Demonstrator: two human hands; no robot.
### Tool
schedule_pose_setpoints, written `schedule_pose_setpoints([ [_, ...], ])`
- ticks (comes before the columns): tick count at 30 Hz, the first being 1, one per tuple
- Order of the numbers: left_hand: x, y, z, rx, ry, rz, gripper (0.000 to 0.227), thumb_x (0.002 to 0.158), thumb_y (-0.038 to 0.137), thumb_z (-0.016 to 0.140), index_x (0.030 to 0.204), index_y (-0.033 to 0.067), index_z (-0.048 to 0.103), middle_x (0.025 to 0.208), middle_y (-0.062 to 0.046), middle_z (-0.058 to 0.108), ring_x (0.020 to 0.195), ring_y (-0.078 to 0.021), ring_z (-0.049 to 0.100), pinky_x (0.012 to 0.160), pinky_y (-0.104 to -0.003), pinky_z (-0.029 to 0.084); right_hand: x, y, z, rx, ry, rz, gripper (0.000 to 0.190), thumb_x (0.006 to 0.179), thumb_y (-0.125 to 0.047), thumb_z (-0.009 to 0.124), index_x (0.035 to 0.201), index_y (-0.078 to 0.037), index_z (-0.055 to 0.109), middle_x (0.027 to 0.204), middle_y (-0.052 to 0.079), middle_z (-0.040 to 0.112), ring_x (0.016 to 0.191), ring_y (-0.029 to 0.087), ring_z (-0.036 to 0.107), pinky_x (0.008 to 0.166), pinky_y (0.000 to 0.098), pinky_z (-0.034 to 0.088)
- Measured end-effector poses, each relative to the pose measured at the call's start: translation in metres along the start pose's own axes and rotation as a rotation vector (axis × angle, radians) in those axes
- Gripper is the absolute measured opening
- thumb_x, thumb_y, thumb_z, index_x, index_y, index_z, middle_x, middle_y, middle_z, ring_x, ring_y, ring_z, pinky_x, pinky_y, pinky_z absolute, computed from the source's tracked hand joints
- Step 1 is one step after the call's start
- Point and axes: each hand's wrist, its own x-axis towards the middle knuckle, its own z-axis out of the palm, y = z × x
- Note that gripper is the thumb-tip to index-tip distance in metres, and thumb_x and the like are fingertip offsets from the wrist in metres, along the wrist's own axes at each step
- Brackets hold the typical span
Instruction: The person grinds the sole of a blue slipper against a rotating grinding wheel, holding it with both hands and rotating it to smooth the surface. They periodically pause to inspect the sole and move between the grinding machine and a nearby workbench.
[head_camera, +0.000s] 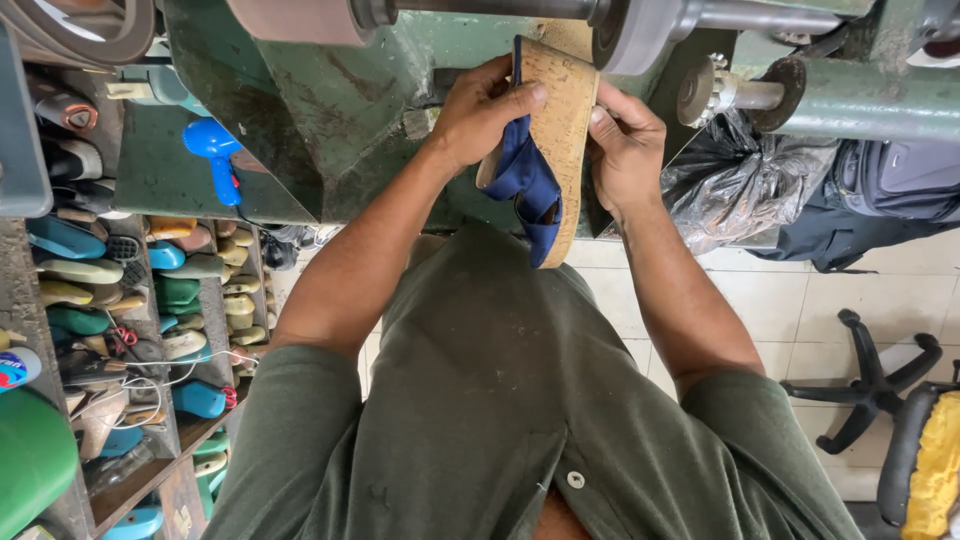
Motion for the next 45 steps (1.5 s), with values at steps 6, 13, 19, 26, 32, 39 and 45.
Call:
schedule_pose_setpoints([
  [6,0.003,0.0,0.002,0.015,0.055,-0.075,0.043,0.093,0.042,0.07,0.123,0.0121,0.071,0.122,-0.009,0.077,0.115,-0.0241,0.074,0.098,-0.037,0.063,0.001,-0.001,0.002,-0.01,0.041,0.049,0.025,0.099,-0.002,0.072,0.124,-0.006,0.072,0.126,0.015,0.072,0.117,0.026,0.071,0.102,0.0416,0.063],
  [13,0.007,0.01,0.01,-0.053,0.16,-0.219,0.039,0.085,0.045,0.073,0.102,0.0106,0.08,0.102,-0.005,0.082,0.099,-0.0178,0.078,0.085,-0.034,0.064,0.004,-0.001,0.003,0.002,0.073,0.082,0.024,0.1,-0.007,0.073,0.124,-0.006,0.072,0.124,0.015,0.073,0.115,0.025,0.071,0.102,0.0402,0.062],
  [19,0.007,0.034,0.016,-0.204,0.245,-0.399,0.047,0.078,0.044,0.075,0.103,0.005,0.081,0.104,-0.01,0.083,0.094,-0.019,0.079,0.083,-0.033,0.064,0.007,0.0,0.001,-0.102,0.15,0.155,0.02,0.098,-0.014,0.075,0.117,-0.01,0.075,0.117,0.009,0.076,0.107,0.021,0.074,0.095,0.0371,0.064],
  [26,0.012,0.041,0.017,-0.225,0.318,-0.502,0.062,0.061,0.057,0.077,0.094,0.0048,0.08,0.099,-0.01,0.082,0.088,-0.0216,0.078,0.077,-0.036,0.064,0.016,-0.007,0.009,-0.204,0.231,0.234,0.018,0.096,-0.022,0.075,0.109,-0.01,0.079,0.104,0.002,0.078,0.093,0.014,0.073,0.083,0.0308,0.063],
  [32,0.016,0.046,0.014,-0.217,0.338,-0.531,0.06,0.056,0.064,0.075,0.079,0.0085,0.077,0.084,-0.007,0.079,0.074,-0.02,0.075,0.071,-0.036,0.06,0.026,0.013,-0.008,-0.298,0.258,0.298,0.016,0.097,-0.024,0.073,0.096,-0.009,0.079,0.086,-0.001,0.075,0.079,0.011,0.068,0.071,0.0284,0.057],
  [39,-0.009,0.003,-0.008,0.288,0.477,-0.306,0.043,0.077,0.053,0.077,0.088,0.0176,0.056,0.079,0.004,0.054,0.075,-0.0123,0.053,0.064,-0.033,0.04,0.013,0.027,-0.02,-0.244,0.115,0.639,0.035,0.097,-0.016,0.069,0.131,-0.008,0.066,0.098,0.006,0.073,0.075,0.008,0.063,0.058,0.0193,0.042],
  [45,-0.058,-0.003,0.039,0.578,0.631,-0.288,0.105,0.065,0.05,0.092,0.151,0.0191,0.041,0.131,-0.004,0.075,0.108,-0.018,0.078,0.089,-0.032,0.063,-0.052,0.0,0.018,-0.862,-0.408,-0.212,0.079,0.089,-0.02,0.082,0.15,0.0,0.038,0.135,0.023,0.051,0.126,0.039,0.055,0.109,0.0492,0.047],
])
